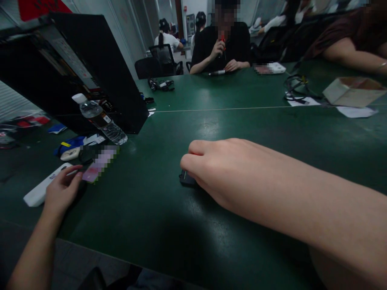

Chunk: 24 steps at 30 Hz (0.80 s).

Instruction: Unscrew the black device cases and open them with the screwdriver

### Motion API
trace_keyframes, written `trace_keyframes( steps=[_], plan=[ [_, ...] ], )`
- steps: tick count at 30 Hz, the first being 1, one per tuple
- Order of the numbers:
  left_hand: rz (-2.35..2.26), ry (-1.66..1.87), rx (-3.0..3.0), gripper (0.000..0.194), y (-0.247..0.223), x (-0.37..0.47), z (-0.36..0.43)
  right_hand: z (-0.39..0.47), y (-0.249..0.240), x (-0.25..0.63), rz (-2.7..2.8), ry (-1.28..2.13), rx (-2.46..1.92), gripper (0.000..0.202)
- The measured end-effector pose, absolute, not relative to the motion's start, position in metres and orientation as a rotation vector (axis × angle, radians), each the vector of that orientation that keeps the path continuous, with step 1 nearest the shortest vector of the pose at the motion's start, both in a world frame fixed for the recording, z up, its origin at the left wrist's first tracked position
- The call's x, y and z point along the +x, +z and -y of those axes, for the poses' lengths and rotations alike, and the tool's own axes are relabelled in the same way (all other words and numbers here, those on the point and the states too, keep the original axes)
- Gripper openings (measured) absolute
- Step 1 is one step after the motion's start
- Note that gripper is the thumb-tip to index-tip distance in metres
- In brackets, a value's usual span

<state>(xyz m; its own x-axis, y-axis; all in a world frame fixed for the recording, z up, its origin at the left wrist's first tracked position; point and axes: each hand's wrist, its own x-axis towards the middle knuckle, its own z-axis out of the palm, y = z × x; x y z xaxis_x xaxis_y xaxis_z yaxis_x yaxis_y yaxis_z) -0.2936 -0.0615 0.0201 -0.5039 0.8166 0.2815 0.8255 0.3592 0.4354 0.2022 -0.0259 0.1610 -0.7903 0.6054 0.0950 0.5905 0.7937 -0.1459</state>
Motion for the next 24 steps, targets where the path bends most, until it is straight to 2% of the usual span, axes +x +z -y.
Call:
trace_keyframes(
  steps=[24],
  plan=[
    [2.64,-0.91,-1.711,0.054,0.0162,-0.3026,0.0557,0.027,0.1578,0.2043,2.837,0.176,-0.889,0.021]
  ],
)
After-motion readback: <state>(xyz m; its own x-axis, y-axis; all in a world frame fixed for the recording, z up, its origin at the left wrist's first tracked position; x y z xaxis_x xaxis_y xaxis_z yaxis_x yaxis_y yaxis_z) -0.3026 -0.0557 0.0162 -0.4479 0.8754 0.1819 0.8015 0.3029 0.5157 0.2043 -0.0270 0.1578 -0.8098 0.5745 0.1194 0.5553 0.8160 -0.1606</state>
